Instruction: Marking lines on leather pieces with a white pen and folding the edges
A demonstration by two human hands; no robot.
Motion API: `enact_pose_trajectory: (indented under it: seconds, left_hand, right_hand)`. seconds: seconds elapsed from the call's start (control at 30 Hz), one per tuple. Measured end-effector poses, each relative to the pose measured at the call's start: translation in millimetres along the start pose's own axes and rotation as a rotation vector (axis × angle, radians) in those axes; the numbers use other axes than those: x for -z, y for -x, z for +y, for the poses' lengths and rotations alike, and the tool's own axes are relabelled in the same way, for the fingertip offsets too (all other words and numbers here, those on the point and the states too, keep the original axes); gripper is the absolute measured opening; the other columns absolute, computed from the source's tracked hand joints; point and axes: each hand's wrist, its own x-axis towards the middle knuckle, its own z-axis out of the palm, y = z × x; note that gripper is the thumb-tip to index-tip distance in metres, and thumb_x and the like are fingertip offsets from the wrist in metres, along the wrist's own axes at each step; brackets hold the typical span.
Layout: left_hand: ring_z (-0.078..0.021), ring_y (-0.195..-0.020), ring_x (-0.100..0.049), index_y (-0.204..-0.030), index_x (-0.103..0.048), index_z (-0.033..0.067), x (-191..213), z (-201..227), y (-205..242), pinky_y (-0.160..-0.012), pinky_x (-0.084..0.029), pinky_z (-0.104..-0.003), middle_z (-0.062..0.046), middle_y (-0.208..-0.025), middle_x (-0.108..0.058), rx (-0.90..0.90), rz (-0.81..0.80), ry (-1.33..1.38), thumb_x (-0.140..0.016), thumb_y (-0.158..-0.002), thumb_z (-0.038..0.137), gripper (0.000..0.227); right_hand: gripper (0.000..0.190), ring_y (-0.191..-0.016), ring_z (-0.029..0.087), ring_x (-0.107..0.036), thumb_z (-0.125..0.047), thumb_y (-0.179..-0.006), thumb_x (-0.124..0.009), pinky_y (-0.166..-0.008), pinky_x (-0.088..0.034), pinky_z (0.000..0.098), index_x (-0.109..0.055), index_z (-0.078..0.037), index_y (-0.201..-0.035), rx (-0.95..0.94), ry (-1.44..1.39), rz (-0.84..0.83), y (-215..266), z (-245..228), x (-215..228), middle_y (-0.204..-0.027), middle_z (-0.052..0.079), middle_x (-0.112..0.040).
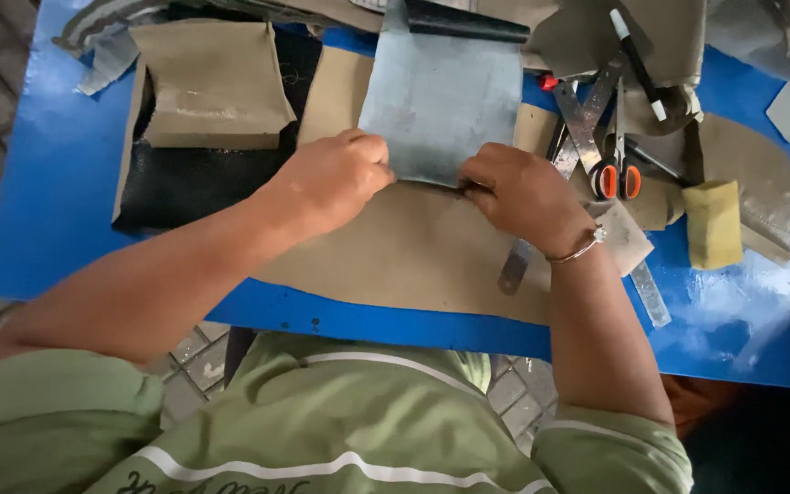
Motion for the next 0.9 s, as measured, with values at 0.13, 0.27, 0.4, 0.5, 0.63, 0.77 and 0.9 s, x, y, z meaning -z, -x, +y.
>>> enact_pose_trajectory:
  seconds: [0.13, 0.27, 0.4, 0.5, 0.63, 0.77, 0.9]
  left_hand:
    - [-0.0045, -0.083, -0.053, -0.083, -0.057, 0.0227, -2, -4, 2, -0.076, -0.049, -0.03, 0.008, -0.094, -0.056, -0.019, -0.04, -0.047, -0.048, -0.102, 0.014, 0.023]
    - [-0.0152, -0.092, -0.058, -0.091, -0.067, 0.0176, -23, -13, -6, -0.083, -0.052, -0.034, 0.001, -0.101, -0.058, -0.094, -0.208, 0.031, -0.049, -0.108, 0.036, 0.031]
    - [-0.0143, -0.089, -0.062, -0.099, -0.067, 0.0252, -9, -20, -12, -0.075, -0.054, -0.032, 0.004, -0.099, -0.057, 0.066, -0.308, 0.078, -0.044, -0.11, 0.036, 0.027]
    - [-0.0294, -0.096, -0.063, -0.112, -0.07, 0.0069, 18, -23, -11, -0.082, -0.057, -0.047, -0.006, -0.112, -0.06, 0.03, -0.224, 0.061, -0.057, -0.11, 0.025, 0.023]
    - [-0.0358, -0.127, -0.043, -0.126, -0.074, 0.0182, 11, -36, -12, -0.094, -0.042, -0.057, -0.002, -0.136, -0.059, 0.003, -0.14, -0.025, -0.077, -0.091, 0.04, 0.042]
    - [-0.0363, -0.124, -0.046, -0.136, -0.065, 0.0231, 23, -36, -16, -0.095, -0.039, -0.057, -0.002, -0.138, -0.06, 0.112, -0.213, 0.091, -0.078, -0.089, 0.041, 0.052]
    - [-0.0401, -0.132, -0.042, -0.145, -0.06, 0.0256, 37, -35, -20, -0.1, -0.037, -0.058, -0.001, -0.147, -0.056, 0.188, -0.339, 0.129, -0.075, -0.092, 0.035, 0.056]
  right_hand:
    - [0.013, -0.091, 0.03, -0.068, -0.02, -0.086, -0.075, -0.076, -0.056, 0.0432, -0.066, -0.016, -0.096, -0.046, -0.056, -0.019, 2, 4, 0, -0.089, 0.005, -0.063]
    - [0.017, -0.089, 0.038, -0.07, -0.02, -0.09, -0.07, -0.075, -0.056, 0.0495, -0.069, -0.01, -0.104, -0.121, -0.146, -0.132, 0, -6, 19, -0.092, 0.012, -0.069]
    - [0.028, -0.093, 0.046, -0.07, -0.016, -0.091, -0.067, -0.075, -0.055, 0.0538, -0.067, -0.006, -0.117, -0.162, -0.27, -0.146, 0, -12, 30, -0.098, 0.02, -0.071]
    - [0.036, -0.092, 0.049, -0.069, -0.013, -0.085, -0.067, -0.074, -0.055, 0.0584, -0.066, -0.007, -0.121, -0.168, -0.262, -0.151, 2, -3, 16, -0.098, 0.023, -0.071]
    - [0.022, -0.092, 0.029, -0.064, -0.013, -0.102, -0.05, -0.075, -0.049, 0.0406, -0.067, -0.003, -0.11, -0.121, -0.369, 0.031, -1, -13, 16, -0.108, 0.013, -0.066]
    - [0.035, -0.107, 0.027, -0.062, -0.021, -0.117, -0.04, -0.1, -0.033, 0.0422, -0.069, -0.004, -0.107, 0.092, -0.347, 0.345, -13, -30, 30, -0.108, 0.009, -0.068]
    - [0.029, -0.085, 0.02, -0.059, -0.02, -0.116, -0.043, -0.079, -0.048, 0.0318, -0.064, 0.0, -0.114, -0.014, -0.625, 0.281, -26, -53, 32, -0.107, 0.012, -0.06]
